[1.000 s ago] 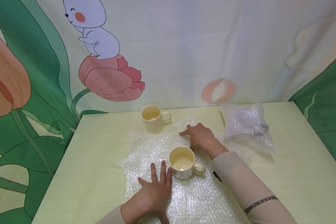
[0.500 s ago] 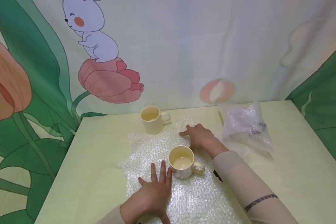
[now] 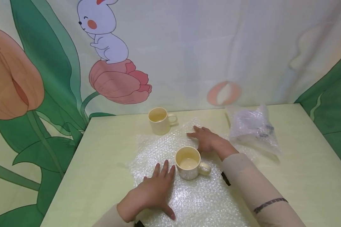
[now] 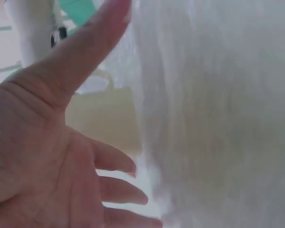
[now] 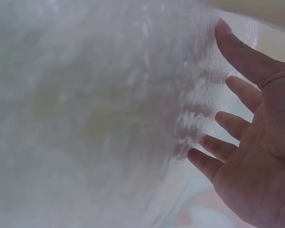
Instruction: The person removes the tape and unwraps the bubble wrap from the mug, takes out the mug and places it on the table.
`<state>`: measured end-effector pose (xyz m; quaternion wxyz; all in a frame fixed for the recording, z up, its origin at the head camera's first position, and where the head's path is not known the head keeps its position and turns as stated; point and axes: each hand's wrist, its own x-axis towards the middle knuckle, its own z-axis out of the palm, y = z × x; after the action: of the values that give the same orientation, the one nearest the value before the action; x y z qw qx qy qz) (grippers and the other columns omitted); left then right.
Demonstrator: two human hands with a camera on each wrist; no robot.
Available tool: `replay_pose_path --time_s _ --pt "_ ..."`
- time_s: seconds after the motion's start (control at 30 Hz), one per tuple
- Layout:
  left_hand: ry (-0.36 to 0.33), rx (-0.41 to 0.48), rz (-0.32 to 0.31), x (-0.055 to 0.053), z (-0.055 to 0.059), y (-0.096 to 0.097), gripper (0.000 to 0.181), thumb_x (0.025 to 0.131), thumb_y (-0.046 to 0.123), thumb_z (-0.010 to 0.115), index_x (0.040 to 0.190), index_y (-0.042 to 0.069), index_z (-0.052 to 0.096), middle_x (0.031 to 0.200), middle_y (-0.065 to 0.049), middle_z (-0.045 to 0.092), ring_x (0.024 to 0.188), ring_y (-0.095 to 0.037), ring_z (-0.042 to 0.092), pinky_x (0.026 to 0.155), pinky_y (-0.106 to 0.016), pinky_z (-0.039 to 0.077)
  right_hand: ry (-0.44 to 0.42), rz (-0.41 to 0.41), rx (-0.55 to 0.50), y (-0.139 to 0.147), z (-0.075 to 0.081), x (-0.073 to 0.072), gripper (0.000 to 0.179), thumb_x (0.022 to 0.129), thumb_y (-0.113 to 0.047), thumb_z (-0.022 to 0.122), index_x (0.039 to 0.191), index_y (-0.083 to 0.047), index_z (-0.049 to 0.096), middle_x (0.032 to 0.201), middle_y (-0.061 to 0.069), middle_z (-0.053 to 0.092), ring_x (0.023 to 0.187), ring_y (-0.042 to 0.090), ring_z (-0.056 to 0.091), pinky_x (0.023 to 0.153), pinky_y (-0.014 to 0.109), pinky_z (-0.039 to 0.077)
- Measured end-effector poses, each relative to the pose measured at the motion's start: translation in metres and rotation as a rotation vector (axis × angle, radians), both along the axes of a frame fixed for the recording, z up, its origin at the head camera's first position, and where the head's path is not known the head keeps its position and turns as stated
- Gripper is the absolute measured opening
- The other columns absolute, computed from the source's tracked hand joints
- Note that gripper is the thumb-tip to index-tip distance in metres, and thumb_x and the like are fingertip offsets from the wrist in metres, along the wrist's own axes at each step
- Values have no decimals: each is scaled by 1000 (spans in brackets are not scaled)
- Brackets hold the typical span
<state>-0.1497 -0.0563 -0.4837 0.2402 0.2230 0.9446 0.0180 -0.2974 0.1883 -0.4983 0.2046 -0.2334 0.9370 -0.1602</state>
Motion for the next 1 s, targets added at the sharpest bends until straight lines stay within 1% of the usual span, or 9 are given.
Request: replay_pose_path --time_s 0.07,0.17,0.23,0.3,0.4,0.53,0.7,0.83,1.0 --pt "21 28 0 -3 3 -6 155 48 75 91 167 11 15 173 -21 8 157 -50 18 100 -76 45 4 0 -11 2 -1 2 75 94 -35 75 159 -16 42 171 26 15 155 56 16 123 69 20" --pt "60 49 5 -9 7 -14 150 52 74 90 166 10 18 173 -21 14 156 -48 25 106 -70 45 8 1 -31 7 -1 5 75 94 -31 75 159 -15 42 172 26 12 155 55 14 123 69 19" --pt "81 58 9 -14 10 -20 147 53 72 91 166 10 19 172 -22 17 155 -49 26 111 -69 41 11 5 -42 10 0 8 78 93 -28 77 160 -15 41 172 26 10 155 56 13 123 70 18" --pt "88 66 17 -19 12 -26 146 53 69 93 166 12 20 172 -23 16 155 -52 22 115 -69 37 15 12 -52 14 1 13 82 90 -26 80 160 -13 40 171 27 9 155 57 13 122 71 19" --pt "76 76 29 -26 11 -37 146 52 66 95 167 14 20 172 -24 11 156 -55 12 120 -70 28 10 12 -62 21 3 20 89 86 -29 85 160 -12 39 171 28 9 154 58 13 121 72 20" --pt "28 95 57 -33 7 -49 148 51 65 96 167 15 18 173 -24 3 157 -55 2 123 -69 21 0 -1 -75 31 1 34 92 83 -30 87 160 -11 40 170 29 12 153 61 13 118 75 21" --pt "-19 137 72 -35 4 -58 150 51 62 96 167 15 16 172 -25 -2 157 -54 -1 122 -71 19 26 -14 -94 40 -3 55 92 81 -33 88 158 -10 43 168 32 18 151 64 14 115 78 24" --pt "-20 141 70 -35 1 -60 151 50 63 97 168 15 15 172 -26 -3 157 -54 0 122 -70 19 41 -26 -102 46 -3 68 93 78 -31 90 157 -9 45 167 33 19 150 64 16 115 78 24" --pt "-30 127 71 -36 -1 -59 152 50 63 97 168 16 12 172 -25 -5 158 -53 -1 123 -70 19 49 -40 -96 56 -6 80 99 75 -33 92 158 -10 43 168 33 18 151 63 16 116 76 24"
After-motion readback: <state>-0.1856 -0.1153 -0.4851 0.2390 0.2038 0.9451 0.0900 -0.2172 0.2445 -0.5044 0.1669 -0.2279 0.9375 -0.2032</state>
